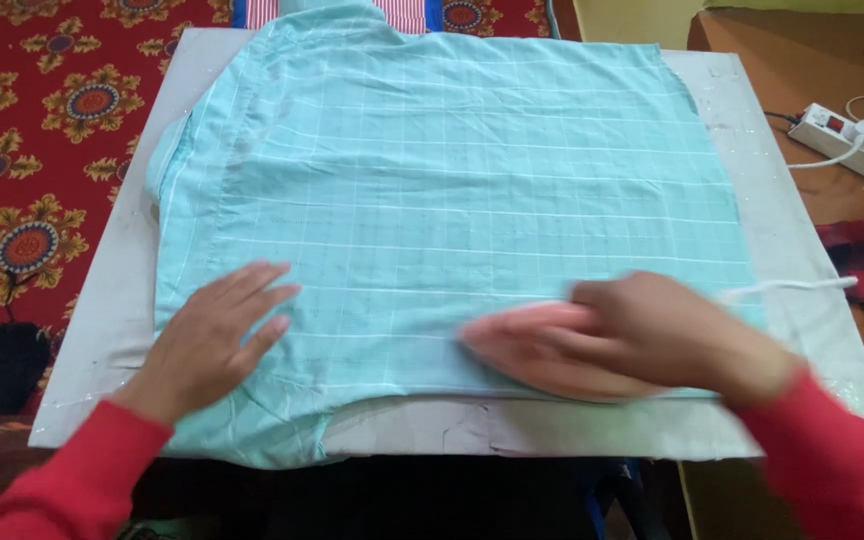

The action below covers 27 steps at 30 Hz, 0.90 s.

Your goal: The recorder is ironing a light blue button-up shirt on a table.

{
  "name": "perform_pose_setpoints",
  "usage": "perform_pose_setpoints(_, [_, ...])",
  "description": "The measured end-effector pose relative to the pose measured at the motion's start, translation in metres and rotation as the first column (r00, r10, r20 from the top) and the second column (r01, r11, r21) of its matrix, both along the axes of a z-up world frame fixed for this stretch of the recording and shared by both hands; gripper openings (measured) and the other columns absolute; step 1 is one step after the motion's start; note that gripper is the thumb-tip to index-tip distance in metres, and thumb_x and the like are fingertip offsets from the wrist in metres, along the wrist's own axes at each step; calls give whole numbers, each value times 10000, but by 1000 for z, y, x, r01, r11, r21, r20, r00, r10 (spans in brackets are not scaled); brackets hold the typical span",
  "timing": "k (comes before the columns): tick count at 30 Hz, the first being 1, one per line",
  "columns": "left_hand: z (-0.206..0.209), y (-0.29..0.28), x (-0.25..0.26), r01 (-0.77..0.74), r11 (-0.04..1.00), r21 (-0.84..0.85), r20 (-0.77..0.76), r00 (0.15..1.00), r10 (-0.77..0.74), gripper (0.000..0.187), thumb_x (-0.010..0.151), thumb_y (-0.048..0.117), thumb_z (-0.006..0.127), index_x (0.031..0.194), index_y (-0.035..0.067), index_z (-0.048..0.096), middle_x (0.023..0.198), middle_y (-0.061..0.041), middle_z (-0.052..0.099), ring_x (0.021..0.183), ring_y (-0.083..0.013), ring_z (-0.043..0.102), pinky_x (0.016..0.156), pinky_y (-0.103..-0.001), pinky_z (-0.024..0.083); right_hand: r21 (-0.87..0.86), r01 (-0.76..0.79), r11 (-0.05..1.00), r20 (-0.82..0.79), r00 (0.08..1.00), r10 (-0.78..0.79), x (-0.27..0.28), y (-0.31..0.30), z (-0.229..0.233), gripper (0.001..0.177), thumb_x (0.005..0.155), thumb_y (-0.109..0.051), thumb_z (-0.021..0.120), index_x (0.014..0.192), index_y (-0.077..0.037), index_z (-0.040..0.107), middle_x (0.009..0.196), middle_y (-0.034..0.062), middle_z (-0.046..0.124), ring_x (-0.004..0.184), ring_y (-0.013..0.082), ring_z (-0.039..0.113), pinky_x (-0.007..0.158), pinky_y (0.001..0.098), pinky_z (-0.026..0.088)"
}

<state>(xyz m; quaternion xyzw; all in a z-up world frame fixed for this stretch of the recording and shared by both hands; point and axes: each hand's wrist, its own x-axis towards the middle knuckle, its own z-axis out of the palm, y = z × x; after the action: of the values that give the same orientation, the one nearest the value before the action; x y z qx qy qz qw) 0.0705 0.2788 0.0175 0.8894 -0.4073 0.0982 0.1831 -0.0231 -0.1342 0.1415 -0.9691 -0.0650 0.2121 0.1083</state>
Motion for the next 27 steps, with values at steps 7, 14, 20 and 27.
perform_pose_setpoints(7, [-68,15,105,92,995,48,96,991,-96,580,1082,363,367,1557,31,377,1604,-179,405,1513,-320,359,1219,-461,291,97,-434,896,655,705,271,46,141,-55,408,1026,-409,536,923,-57,713,825,271,692,640,424,686,551,545,508])
perform_pose_setpoints(14, [-70,14,109,-98,991,90,74,993,92,678,1017,440,354,1580,62,341,1633,-170,350,1502,-305,322,1205,-465,244,336,120,934,452,850,-272,51,82,-73,376,1022,-366,520,1014,0,606,795,228,678,679,414,697,588,519,547])
perform_pose_setpoints(20, [-95,23,121,-153,983,99,60,987,147,733,1009,509,338,1591,64,331,1651,-165,329,1522,-308,296,1217,-472,218,-88,194,977,612,784,-101,-7,-77,-77,216,905,-149,626,1103,-80,680,870,240,632,686,412,671,577,533,520])
perform_pose_setpoints(27, [-135,35,144,-211,971,109,116,973,198,801,1023,577,296,1593,15,298,1662,-207,284,1543,-341,235,1247,-483,157,-440,457,773,518,832,-196,-59,-204,-67,306,1036,-282,553,1110,-6,662,868,276,671,691,430,706,581,508,562])
